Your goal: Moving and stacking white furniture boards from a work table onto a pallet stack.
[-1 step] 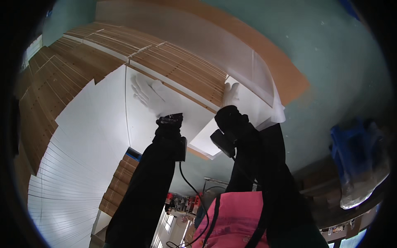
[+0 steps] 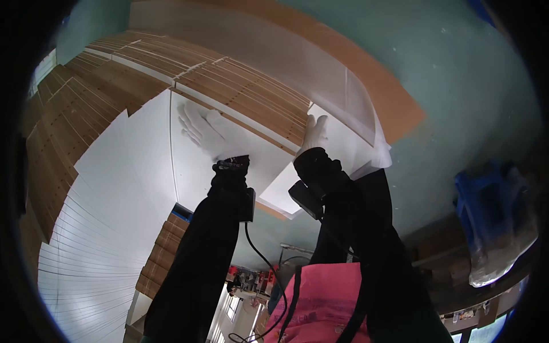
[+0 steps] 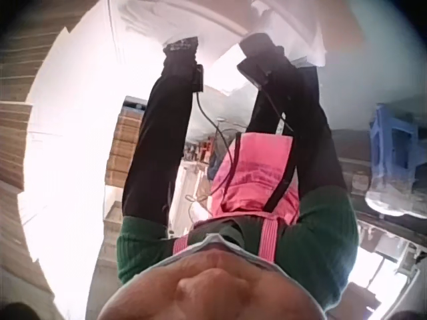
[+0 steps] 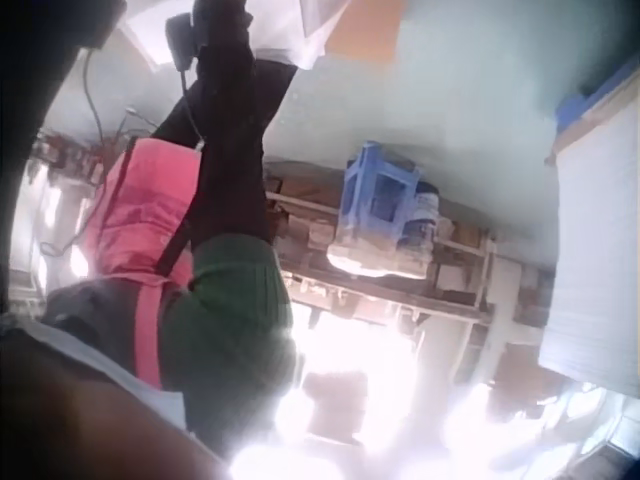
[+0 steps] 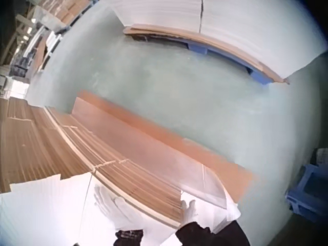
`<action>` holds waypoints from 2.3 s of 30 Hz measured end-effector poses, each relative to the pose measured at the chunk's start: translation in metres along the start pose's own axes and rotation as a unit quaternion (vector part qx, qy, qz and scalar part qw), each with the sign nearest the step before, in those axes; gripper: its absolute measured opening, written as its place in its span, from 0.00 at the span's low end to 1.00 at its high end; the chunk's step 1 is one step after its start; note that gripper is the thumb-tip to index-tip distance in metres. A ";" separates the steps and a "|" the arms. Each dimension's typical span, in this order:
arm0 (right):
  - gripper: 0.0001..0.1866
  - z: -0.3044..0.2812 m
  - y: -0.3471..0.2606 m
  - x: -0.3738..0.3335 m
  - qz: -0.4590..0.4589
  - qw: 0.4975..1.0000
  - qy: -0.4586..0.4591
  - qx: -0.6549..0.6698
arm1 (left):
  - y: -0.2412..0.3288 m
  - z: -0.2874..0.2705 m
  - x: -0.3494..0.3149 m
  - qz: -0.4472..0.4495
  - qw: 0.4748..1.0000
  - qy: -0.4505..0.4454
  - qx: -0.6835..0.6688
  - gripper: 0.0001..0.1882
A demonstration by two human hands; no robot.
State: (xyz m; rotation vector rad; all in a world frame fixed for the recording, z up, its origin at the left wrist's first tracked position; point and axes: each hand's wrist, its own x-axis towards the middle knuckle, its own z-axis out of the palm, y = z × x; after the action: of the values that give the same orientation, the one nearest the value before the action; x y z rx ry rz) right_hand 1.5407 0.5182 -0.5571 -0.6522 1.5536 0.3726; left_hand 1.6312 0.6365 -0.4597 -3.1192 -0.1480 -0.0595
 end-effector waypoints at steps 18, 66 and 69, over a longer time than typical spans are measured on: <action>0.34 -0.073 0.017 0.015 0.164 0.967 -0.036 0.191 | 0.009 -0.007 0.004 -0.034 0.999 -0.022 -0.035 0.30; 0.37 -0.285 -0.039 -0.127 0.158 0.973 -0.150 -0.081 | -0.019 -0.065 -0.062 -0.112 0.979 -0.032 -0.167 0.33; 0.39 -0.283 -0.038 -0.133 0.141 0.956 -0.175 -0.189 | -0.029 -0.093 -0.145 -0.242 0.950 -0.081 -0.178 0.33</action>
State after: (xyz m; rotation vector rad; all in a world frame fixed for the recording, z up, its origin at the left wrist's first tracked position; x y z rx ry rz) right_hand 1.3365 0.3434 -0.3919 -0.6142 1.2409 0.9671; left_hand 1.4803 0.6494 -0.3718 -3.3454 -1.0088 0.1843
